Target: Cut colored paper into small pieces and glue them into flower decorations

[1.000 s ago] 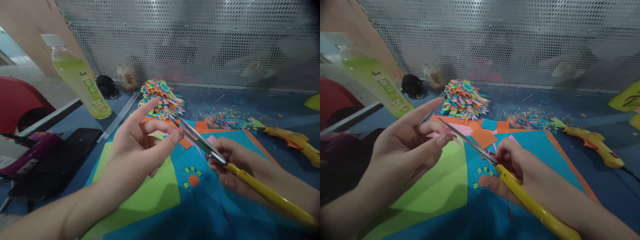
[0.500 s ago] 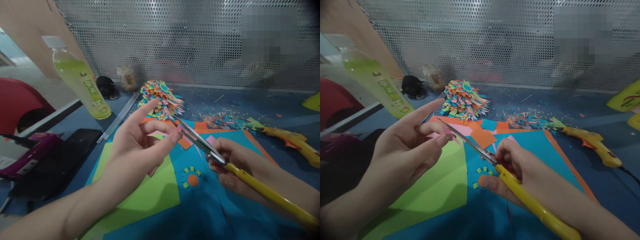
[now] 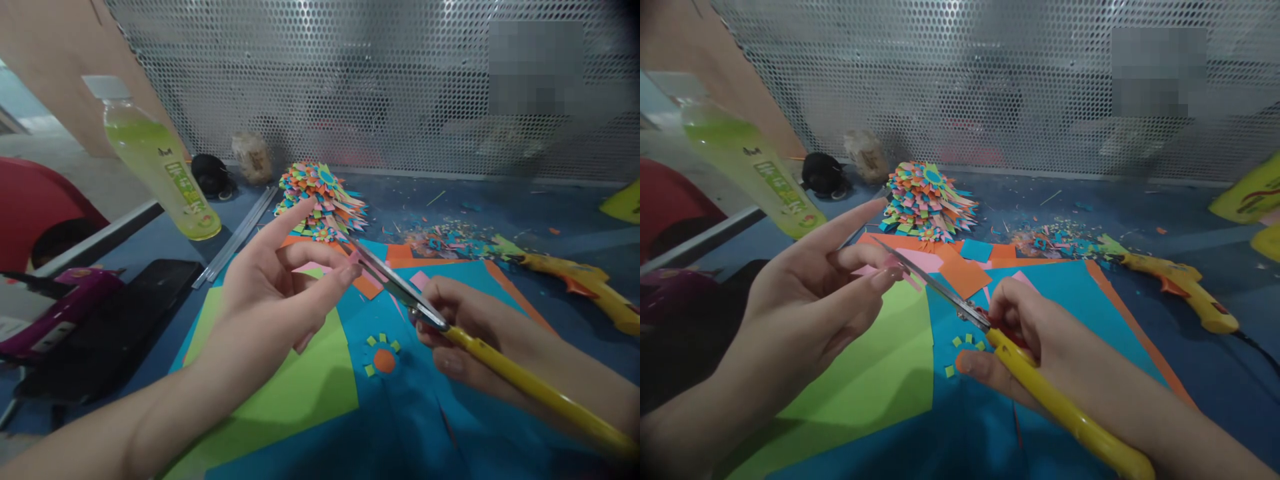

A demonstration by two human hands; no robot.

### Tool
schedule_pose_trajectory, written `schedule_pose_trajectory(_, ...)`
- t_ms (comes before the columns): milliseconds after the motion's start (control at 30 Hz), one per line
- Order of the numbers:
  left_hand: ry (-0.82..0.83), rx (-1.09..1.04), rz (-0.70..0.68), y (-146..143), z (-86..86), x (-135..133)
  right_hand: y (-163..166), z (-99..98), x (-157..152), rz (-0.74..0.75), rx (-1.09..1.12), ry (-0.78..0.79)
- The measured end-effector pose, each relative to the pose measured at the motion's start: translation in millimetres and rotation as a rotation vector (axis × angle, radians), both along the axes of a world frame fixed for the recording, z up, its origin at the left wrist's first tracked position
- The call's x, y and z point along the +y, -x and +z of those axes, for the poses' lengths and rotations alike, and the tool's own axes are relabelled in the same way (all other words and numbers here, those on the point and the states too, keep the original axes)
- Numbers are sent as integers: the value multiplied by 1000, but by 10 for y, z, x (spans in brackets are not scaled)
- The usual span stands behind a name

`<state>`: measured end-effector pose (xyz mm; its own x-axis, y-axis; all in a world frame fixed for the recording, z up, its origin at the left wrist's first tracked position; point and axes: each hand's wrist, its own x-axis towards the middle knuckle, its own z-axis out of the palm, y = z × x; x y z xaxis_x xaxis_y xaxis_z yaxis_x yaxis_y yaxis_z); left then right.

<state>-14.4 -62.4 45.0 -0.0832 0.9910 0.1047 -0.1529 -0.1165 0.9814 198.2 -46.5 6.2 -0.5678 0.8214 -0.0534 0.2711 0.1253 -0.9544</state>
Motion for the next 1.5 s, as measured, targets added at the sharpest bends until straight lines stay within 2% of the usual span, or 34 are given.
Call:
schedule_pose_trajectory(400,21,-4,6,-2,-1,5,-1,-7,-12,-10,21,-6)
schedule_pose_trajectory(600,32,-4,11,-15,32,-3,24,12,0,-9,13,45)
schedule_pose_trajectory(1133,27,-2,23,-3,17,7,3,-9,-1,-19,-15,-13)
schedule_pose_trajectory(1500,30,-35,24,7,21,13,13,33,-4,-23,-25,12)
